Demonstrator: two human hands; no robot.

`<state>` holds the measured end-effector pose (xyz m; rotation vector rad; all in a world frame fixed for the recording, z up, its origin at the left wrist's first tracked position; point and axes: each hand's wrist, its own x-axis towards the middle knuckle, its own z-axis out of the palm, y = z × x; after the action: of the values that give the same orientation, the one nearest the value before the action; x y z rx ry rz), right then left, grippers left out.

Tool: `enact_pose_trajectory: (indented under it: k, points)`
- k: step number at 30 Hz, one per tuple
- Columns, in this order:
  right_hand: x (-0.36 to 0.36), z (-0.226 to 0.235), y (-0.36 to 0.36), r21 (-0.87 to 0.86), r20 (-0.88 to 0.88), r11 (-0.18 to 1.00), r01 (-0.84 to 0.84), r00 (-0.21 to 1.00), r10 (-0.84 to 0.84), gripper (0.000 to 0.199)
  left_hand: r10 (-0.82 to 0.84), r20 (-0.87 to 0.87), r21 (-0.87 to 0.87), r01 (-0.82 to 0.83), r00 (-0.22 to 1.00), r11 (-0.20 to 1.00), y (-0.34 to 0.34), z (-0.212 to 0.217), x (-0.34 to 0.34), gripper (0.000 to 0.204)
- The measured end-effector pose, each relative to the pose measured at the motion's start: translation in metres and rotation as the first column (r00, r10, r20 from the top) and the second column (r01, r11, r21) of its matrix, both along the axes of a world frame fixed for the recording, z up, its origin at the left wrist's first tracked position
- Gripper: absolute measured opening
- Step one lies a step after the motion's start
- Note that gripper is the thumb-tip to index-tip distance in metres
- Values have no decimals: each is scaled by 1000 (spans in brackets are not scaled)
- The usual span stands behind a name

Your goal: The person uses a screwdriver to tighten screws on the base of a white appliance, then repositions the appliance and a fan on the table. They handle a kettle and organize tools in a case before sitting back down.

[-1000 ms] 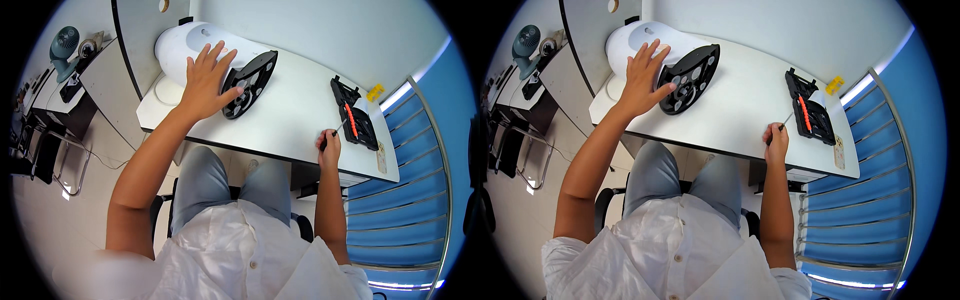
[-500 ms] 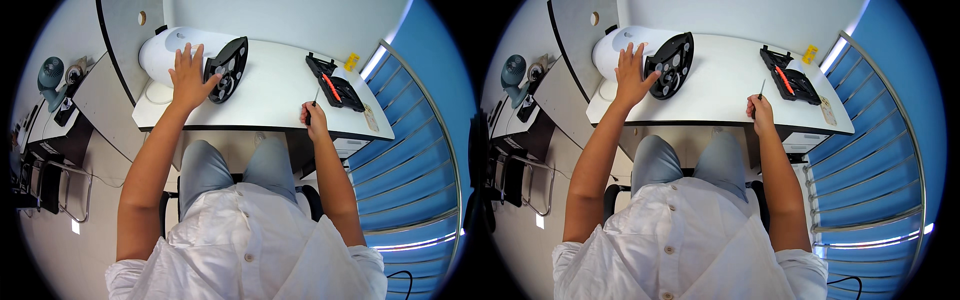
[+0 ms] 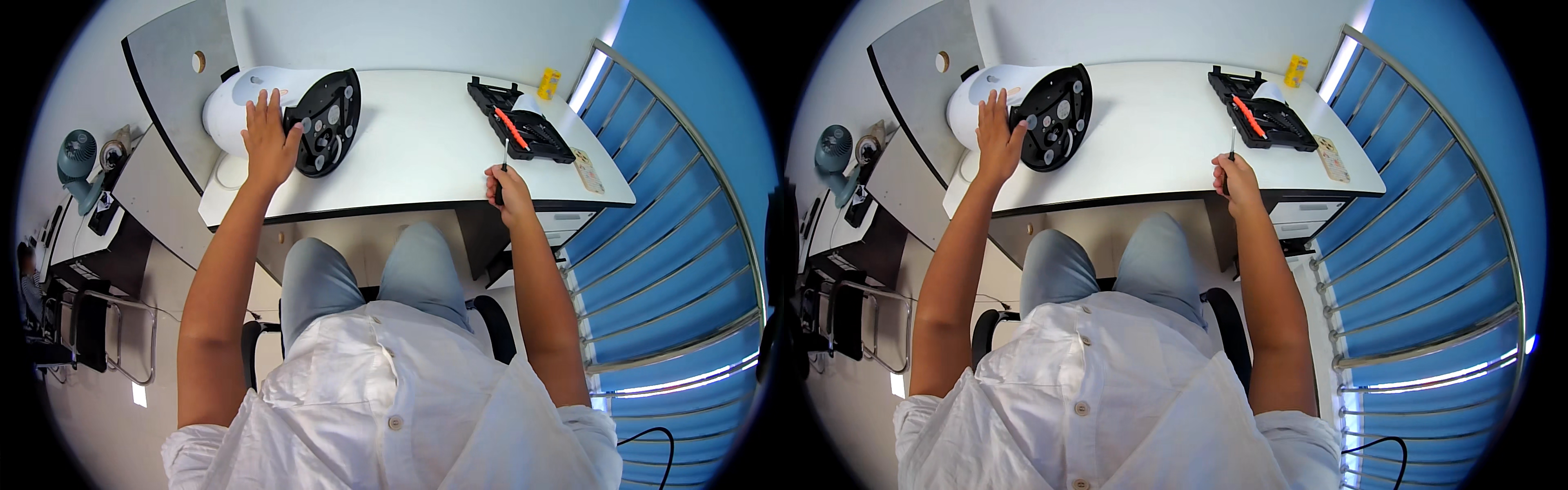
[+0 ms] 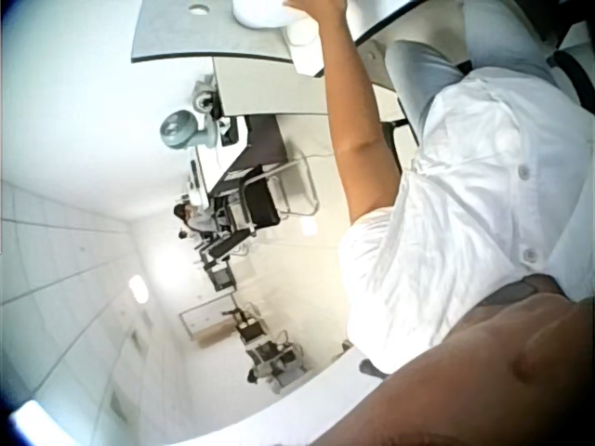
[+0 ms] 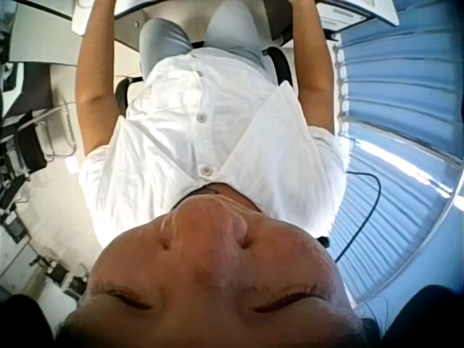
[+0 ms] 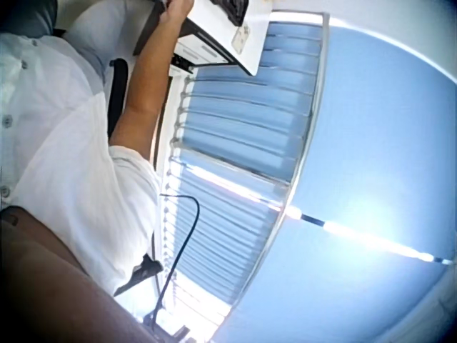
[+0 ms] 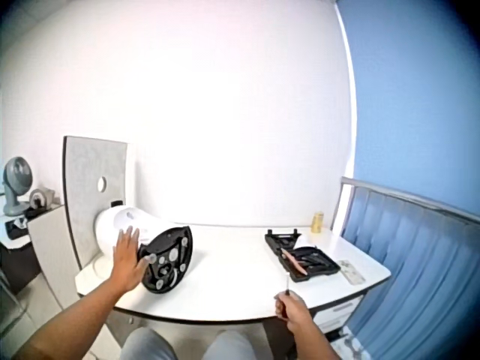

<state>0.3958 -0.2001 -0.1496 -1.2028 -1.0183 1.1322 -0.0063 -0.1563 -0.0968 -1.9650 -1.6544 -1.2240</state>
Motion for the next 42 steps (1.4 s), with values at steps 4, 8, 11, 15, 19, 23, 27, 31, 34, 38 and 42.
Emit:
enact_pose_trajectory:
  k: [4, 8, 11, 15, 19, 23, 27, 31, 34, 38, 42]
  points:
    - [9, 0, -3, -18, 16, 1000, -15, 1000, 15, 16, -24, -28, 32, 25, 999, 999, 7, 1, -4, 64]
    - [2, 9, 3, -5, -12, 999, -34, 999, 34, 17, -84, -20, 18, 84, 996, 996, 1, 10, -12, 63]
    - [-5, 9, 19, 18, -36, 998, -58, 998, 58, 17, -176, -15, 44, 176, 984, 983, 2, 13, -19, 62]
    - [-27, 5, 40, 33, -73, 990, -139, 987, 141, 19, -260, 8, 21, 260, 966, 965, -3, 10, -30, 64]
    - [-69, 17, 62, -3, -49, 970, -244, 969, 244, 24, -273, 14, -39, 273, 962, 961, -21, 13, -40, 66]
    - [-112, 30, 98, -31, 32, 955, -296, 954, 297, 30, -270, 91, -50, 275, 958, 960, -32, 8, -46, 61]
    - [-149, 42, 143, 19, 90, 905, -425, 902, 421, 36, -415, 204, 66, 411, 887, 909, -40, 1, -59, 58]
    - [-187, 56, 186, -18, 154, 877, -480, 865, 477, 34, -139, 620, -84, 241, 773, 967, -31, -17, -66, 71]
    - [-224, 82, 184, -88, 113, 884, -460, 877, 468, 35, 152, 936, -287, 437, 319, 852, -20, -13, -80, 87]
    - [-230, 89, 191, -12, -15, 761, -648, 761, 648, 40, 235, 972, -204, 530, 10, 823, -17, 23, -69, 97]
    - [-235, 93, 181, 43, -49, 748, -663, 746, 664, 37, 114, 988, -56, 454, -101, 889, -10, 30, -56, 84]
